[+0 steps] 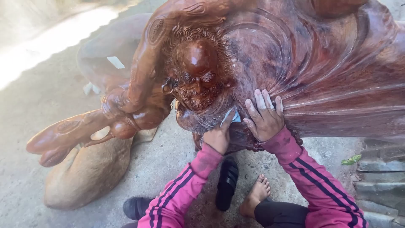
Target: The person polishes an intricate wooden statue using a small piece of sandpaper or polishing cloth.
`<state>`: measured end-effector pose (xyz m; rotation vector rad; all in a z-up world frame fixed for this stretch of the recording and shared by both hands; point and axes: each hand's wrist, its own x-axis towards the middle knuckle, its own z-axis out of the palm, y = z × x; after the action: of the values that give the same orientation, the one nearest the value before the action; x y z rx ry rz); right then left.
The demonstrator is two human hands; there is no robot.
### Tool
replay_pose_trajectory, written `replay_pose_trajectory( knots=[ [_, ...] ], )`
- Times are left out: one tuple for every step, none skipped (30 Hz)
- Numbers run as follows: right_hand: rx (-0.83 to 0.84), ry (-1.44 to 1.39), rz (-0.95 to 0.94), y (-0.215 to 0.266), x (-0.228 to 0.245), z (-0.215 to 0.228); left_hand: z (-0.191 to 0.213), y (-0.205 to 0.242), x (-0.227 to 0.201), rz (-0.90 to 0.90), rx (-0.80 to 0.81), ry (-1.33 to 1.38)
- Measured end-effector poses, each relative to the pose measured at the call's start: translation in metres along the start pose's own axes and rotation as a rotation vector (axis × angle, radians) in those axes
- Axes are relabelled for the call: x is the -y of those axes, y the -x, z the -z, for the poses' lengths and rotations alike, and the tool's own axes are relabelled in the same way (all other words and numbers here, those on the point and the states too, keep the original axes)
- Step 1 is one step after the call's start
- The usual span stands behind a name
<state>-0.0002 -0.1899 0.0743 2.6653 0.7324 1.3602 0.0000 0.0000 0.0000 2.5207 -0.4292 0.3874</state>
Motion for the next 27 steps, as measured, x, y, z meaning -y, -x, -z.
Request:
replay_pose_trajectory(
  knots=[
    [0.002,-0.006,-0.003,0.001,-0.001,-0.001,-0.005,-0.006,-0.005,0.003,0.005,-0.004],
    [0.006,-0.011,-0.009,0.001,-0.001,-0.003,-0.010,-0.011,-0.010,0.004,0.015,0.024],
    [0.013,-0.020,-0.015,0.004,0.000,-0.005,-0.016,-0.015,-0.014,0.008,0.030,0.050],
    [0.019,-0.030,-0.019,0.003,0.000,-0.005,-0.006,-0.015,-0.015,0.016,0.038,0.046],
    [0.023,-0.036,-0.013,0.003,-0.001,-0.004,0.002,-0.014,-0.017,0.013,0.037,0.056],
    [0.026,-0.043,-0.008,0.003,-0.001,-0.003,0.011,-0.014,-0.019,0.011,0.037,0.066],
    [0.030,-0.047,-0.012,0.005,0.000,-0.003,0.014,-0.007,-0.009,0.014,0.043,0.063],
    [0.037,-0.048,-0.013,0.006,0.000,-0.003,0.016,0.000,0.001,-0.029,0.023,-0.004],
    [0.040,-0.042,-0.012,0.005,-0.002,-0.003,0.019,0.003,0.009,-0.077,-0.003,-0.070],
    [0.039,-0.041,-0.014,0.004,-0.002,-0.002,0.019,0.004,0.015,-0.079,-0.002,-0.071],
    [0.036,-0.044,-0.015,0.002,-0.001,-0.001,0.019,0.005,0.024,-0.088,0.024,-0.070],
    [0.034,-0.047,-0.017,0.001,0.000,-0.001,0.019,0.005,0.032,-0.097,0.049,-0.069],
    [0.029,-0.048,-0.023,-0.002,0.001,-0.003,0.022,-0.003,0.020,-0.102,0.051,-0.075],
    [0.001,-0.045,-0.035,-0.004,0.003,-0.006,0.024,-0.010,0.008,-0.120,0.043,-0.056],
    [-0.019,-0.048,-0.045,-0.004,0.006,-0.007,0.027,-0.014,-0.003,-0.130,0.040,-0.035],
    [-0.017,-0.055,-0.050,-0.003,0.010,-0.009,0.022,-0.015,-0.003,-0.127,0.047,-0.040],
    [-0.031,-0.056,-0.052,-0.005,0.009,-0.010,0.017,-0.020,-0.005,-0.136,0.048,-0.068],
    [-0.046,-0.056,-0.054,-0.007,0.009,-0.011,0.012,-0.025,-0.007,-0.144,0.049,-0.096],
    [-0.047,-0.059,-0.050,-0.005,0.008,-0.011,0.018,-0.019,0.005,-0.140,0.047,-0.096],
    [-0.041,-0.075,-0.037,-0.003,0.006,-0.011,0.023,-0.014,0.017,-0.182,0.117,-0.087],
    [-0.039,-0.086,-0.026,-0.002,0.003,-0.012,0.028,-0.011,0.028,-0.229,0.184,-0.080],
    [-0.044,-0.085,-0.022,-0.003,-0.007,-0.012,0.029,-0.018,0.033,-0.230,0.178,-0.081],
    [-0.045,-0.086,-0.024,-0.002,-0.007,-0.013,0.028,-0.017,0.033,-0.246,0.160,-0.093],
    [-0.046,-0.086,-0.026,0.001,-0.002,-0.013,0.025,-0.012,0.031,-0.261,0.142,-0.104],
    [-0.048,-0.088,-0.029,0.002,-0.002,-0.014,0.024,-0.012,0.032,-0.277,0.124,-0.117],
    [-0.049,-0.089,-0.033,0.003,-0.001,-0.015,0.022,-0.011,0.033,-0.293,0.107,-0.129],
    [-0.051,-0.093,-0.035,0.003,0.001,-0.016,0.022,-0.010,0.035,-0.307,0.089,-0.143]
  ],
)
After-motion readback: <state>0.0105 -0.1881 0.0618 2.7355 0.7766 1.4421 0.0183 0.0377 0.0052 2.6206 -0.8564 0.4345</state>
